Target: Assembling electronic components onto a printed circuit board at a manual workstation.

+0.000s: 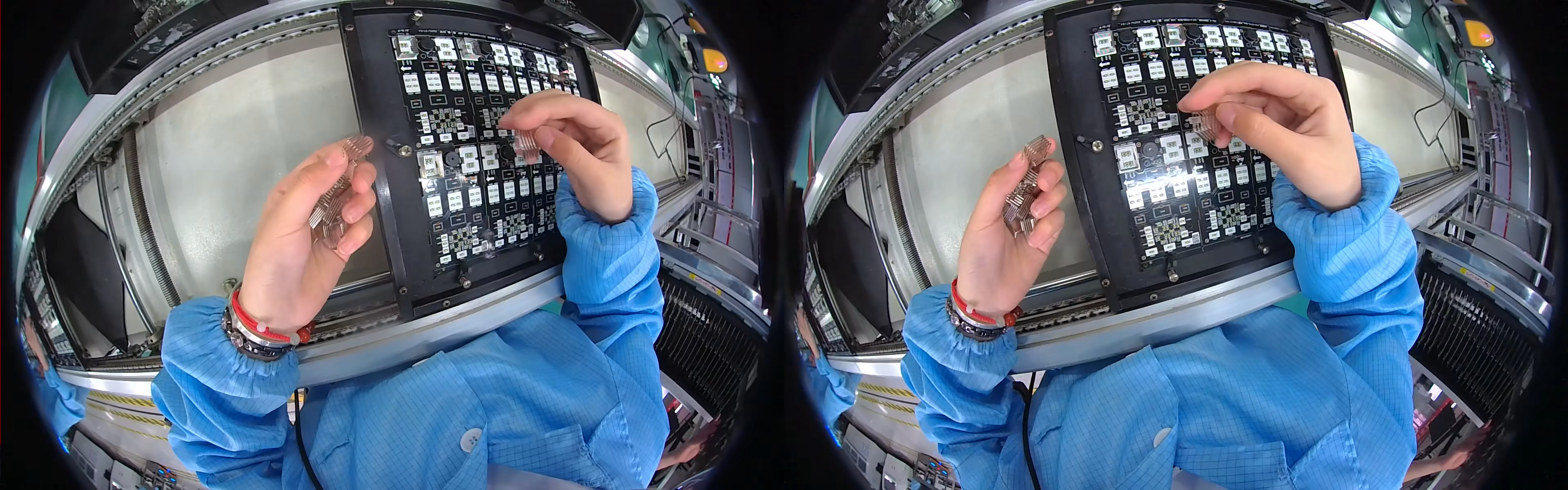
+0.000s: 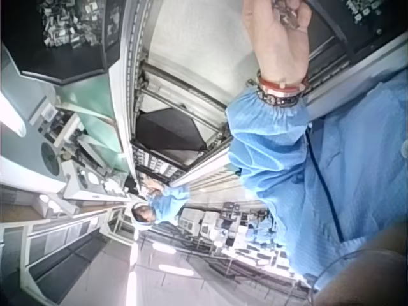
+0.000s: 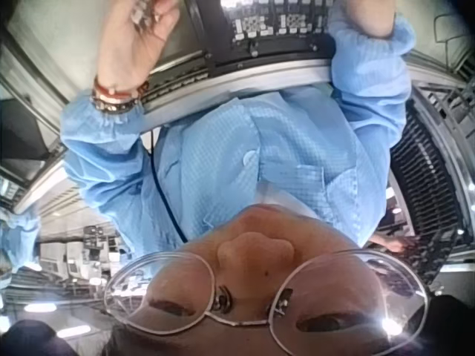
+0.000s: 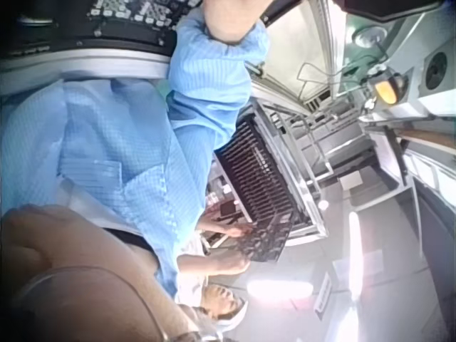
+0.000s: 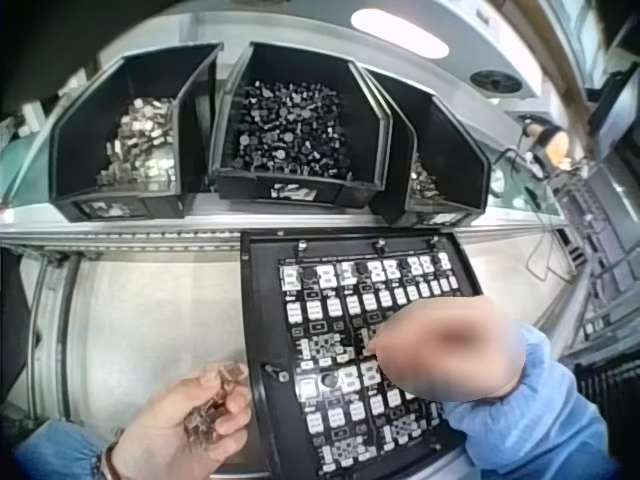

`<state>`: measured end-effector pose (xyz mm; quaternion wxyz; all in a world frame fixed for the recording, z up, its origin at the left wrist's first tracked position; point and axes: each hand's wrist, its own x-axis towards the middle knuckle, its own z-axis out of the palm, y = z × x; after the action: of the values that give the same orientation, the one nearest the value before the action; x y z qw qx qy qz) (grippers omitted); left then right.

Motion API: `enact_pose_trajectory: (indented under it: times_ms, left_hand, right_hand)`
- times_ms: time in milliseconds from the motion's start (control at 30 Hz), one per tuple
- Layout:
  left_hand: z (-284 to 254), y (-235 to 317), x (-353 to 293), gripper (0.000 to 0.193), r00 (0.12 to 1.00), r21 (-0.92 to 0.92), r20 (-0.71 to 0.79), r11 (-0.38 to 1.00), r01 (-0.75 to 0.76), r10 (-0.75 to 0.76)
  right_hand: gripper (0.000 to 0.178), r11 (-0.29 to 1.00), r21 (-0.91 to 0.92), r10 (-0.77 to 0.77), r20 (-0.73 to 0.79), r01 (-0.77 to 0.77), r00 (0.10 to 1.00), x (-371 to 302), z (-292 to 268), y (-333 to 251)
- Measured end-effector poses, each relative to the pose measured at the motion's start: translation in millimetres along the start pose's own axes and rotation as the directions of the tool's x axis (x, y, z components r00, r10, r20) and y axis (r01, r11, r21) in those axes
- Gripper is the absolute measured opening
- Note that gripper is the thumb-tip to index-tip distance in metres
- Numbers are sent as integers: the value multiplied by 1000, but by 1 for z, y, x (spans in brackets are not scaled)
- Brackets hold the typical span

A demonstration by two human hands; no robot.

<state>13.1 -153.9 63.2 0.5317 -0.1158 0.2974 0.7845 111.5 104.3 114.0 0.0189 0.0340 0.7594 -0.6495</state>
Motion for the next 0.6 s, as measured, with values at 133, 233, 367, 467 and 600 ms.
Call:
enact_pose_trajectory:
  times_ms: [133, 233, 367, 467, 600]
  left_hand:
    - [2, 0, -4, 32, 1000, 4, -2, 1000, -3, 3]
    - [1, 1, -4, 32, 1000, -1, 2, 1000, 2, -2]
    - [4, 1, -5, 31, 1000, 3, -2, 1000, -7, 7]
    - [5, 1, -6, 31, 1000, -3, -3, 1000, -14, 14]
    - [7, 1, -6, 31, 1000, 17, -10, 999, -29, 29]
  right_hand:
    - [27, 993, 47, 114, -24, -113, 993, 0, 3, 4]
    - [30, 994, 19, 105, -24, -104, 994, 2, 8, 6]
    - [25, 982, -188, 0, 14, 2, 1000, 3, 8, 6]
    - [26, 933, -349, -80, 45, 91, 996, 4, 10, 5]
    - [26, 824, -538, -143, 107, 178, 984, 4, 13, 2]
